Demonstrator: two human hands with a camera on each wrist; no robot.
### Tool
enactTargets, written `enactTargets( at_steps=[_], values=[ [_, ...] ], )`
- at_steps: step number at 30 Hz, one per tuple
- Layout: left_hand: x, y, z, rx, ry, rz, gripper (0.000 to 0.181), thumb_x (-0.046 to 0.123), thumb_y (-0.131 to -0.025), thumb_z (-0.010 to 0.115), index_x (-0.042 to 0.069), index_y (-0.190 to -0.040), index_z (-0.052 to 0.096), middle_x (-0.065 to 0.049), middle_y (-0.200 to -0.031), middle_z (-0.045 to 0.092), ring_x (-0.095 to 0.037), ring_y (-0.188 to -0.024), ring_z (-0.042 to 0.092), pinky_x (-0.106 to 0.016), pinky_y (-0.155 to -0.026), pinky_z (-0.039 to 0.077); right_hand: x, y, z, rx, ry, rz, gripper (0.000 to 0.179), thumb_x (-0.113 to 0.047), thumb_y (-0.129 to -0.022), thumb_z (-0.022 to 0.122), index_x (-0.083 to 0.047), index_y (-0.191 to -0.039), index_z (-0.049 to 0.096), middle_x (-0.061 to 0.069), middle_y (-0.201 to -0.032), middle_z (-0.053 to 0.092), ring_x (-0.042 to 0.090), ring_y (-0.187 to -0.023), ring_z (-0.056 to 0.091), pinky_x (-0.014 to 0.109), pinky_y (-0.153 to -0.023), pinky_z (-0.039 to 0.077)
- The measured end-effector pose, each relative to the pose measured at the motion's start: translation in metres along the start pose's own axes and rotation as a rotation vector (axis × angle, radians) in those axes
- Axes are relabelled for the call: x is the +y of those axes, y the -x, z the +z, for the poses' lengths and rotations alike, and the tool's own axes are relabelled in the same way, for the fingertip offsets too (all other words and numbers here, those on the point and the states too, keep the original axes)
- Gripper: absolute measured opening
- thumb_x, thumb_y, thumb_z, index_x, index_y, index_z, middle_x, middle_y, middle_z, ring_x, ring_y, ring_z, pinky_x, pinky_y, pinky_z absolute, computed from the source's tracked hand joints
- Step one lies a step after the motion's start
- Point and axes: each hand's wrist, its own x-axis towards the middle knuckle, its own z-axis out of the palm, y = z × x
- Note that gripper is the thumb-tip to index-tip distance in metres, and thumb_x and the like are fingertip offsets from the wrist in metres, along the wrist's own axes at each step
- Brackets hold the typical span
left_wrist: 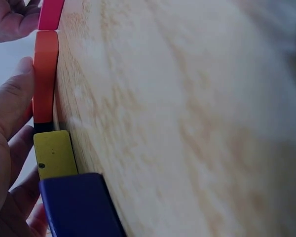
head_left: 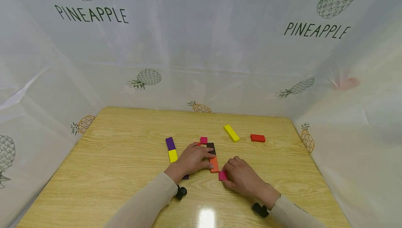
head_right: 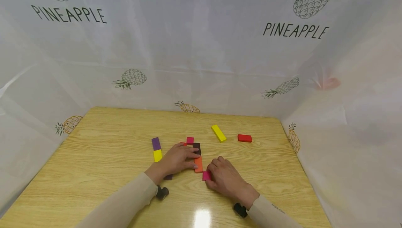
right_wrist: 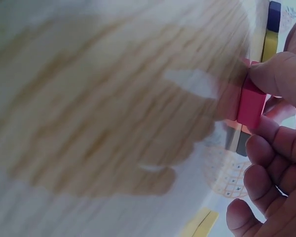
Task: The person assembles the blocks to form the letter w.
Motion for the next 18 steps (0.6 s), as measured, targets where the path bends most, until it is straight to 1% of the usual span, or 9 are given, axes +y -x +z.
enactTargets(
  at_steps=[6,18],
  values=[
    [-0.0012,-0.0001,0.0006,-0.001,0.007,0.002,0.049,0.054,-0.097,0.07,0.03,-0.14,0.071,0.008,-0.154,0.059,-0.019,-0.147,0.051,-0.051,-0.128,0.027,0.0011,-0.0002,0.001,-0.026,-0.017,0.02,0.025,-0.037,-0.092,0.08,-0.015,-0.101,0.072,-0.006,-0.097,0.065,0.011,-0.089,0.051,0.031,-0.083,0.051],
    [-0.001,-0.0004,0.0011,-0.004,0.001,-0.002,0.049,0.055,-0.097,0.07,0.03,-0.139,0.071,0.008,-0.153,0.06,-0.018,-0.147,0.052,-0.051,-0.128,0.027,0.0017,0.0,0.0025,-0.04,-0.02,0.033,0.028,-0.039,-0.091,0.08,-0.015,-0.103,0.072,-0.006,-0.099,0.065,0.012,-0.091,0.052,0.032,-0.085,0.051]
  ],
)
